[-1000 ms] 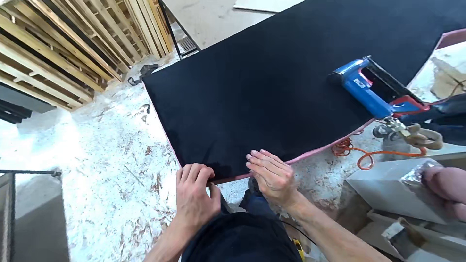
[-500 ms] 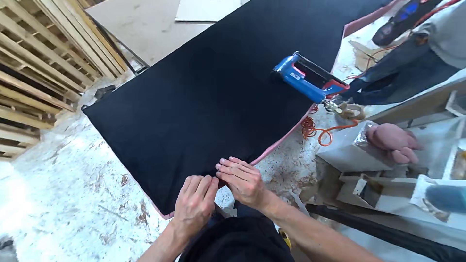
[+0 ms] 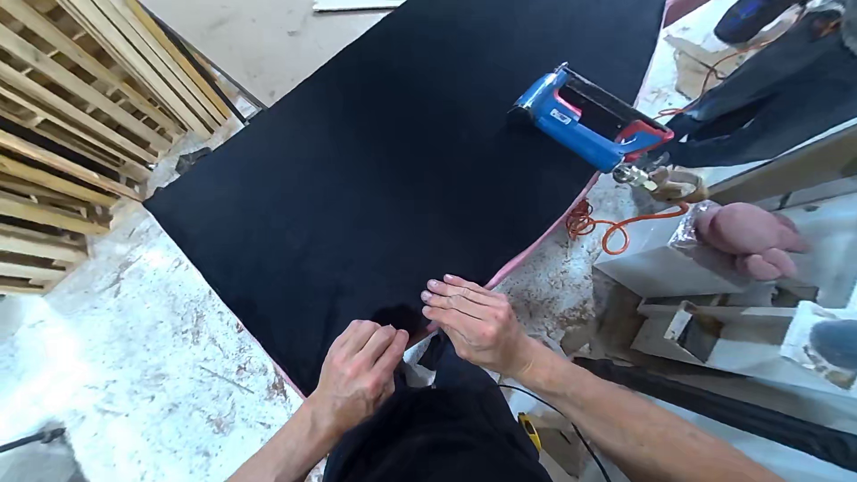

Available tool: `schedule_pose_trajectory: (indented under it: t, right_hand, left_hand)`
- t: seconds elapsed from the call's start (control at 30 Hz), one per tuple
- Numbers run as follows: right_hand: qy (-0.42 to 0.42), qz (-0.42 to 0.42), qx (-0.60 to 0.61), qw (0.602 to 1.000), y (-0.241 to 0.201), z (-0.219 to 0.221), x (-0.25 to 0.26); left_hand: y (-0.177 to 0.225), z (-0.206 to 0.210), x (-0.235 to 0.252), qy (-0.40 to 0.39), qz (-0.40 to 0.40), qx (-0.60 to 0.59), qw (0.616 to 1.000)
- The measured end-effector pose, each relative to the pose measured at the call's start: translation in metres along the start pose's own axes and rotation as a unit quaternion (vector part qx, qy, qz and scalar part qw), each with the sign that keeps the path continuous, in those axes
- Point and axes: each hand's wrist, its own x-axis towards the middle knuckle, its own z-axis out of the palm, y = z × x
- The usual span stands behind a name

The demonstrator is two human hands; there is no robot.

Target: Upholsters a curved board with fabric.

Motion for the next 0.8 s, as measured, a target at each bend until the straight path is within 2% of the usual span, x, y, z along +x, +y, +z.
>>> schedule_pose_trajectory:
  t: [0.1, 0.23, 0.37, 0.47, 0.6, 0.7, 0.8]
  right_hand:
    - [-0.045, 0.010, -0.026, 0.999, -0.005, -0.008, 0.004]
    - [-0.120, 0.081, -0.068, 0.987, -0.025, -0.017, 0.002]
    - [-0.119, 0.153, -0.115, 0.974, -0.034, -0.004, -0.016]
    - [-0.113, 0.205, -0.124, 0.964, -0.036, 0.012, -0.028]
    - [-0.093, 0.267, -0.109, 0.953, -0.037, 0.030, -0.030]
    - [-0.073, 0.272, -0.107, 0.953, -0.036, 0.031, -0.027]
    - [-0.091, 0.264, -0.106, 0.954, -0.036, 0.027, -0.026]
  left_hand:
    - [-0.001, -0.005, 0.012, -0.037, 0.011, -0.004, 0.999]
    - [-0.008, -0.012, 0.028, -0.111, 0.056, -0.008, 0.992]
    - [-0.015, -0.024, 0.052, -0.191, 0.139, 0.007, 0.972]
    - [-0.023, -0.044, 0.086, -0.334, 0.173, -0.013, 0.926]
    - [-0.032, -0.051, 0.136, -0.515, 0.190, -0.076, 0.833]
    - [-0.036, -0.047, 0.159, -0.562, 0.201, -0.088, 0.798]
    - [-0.043, -0.041, 0.160, -0.555, 0.202, -0.115, 0.799]
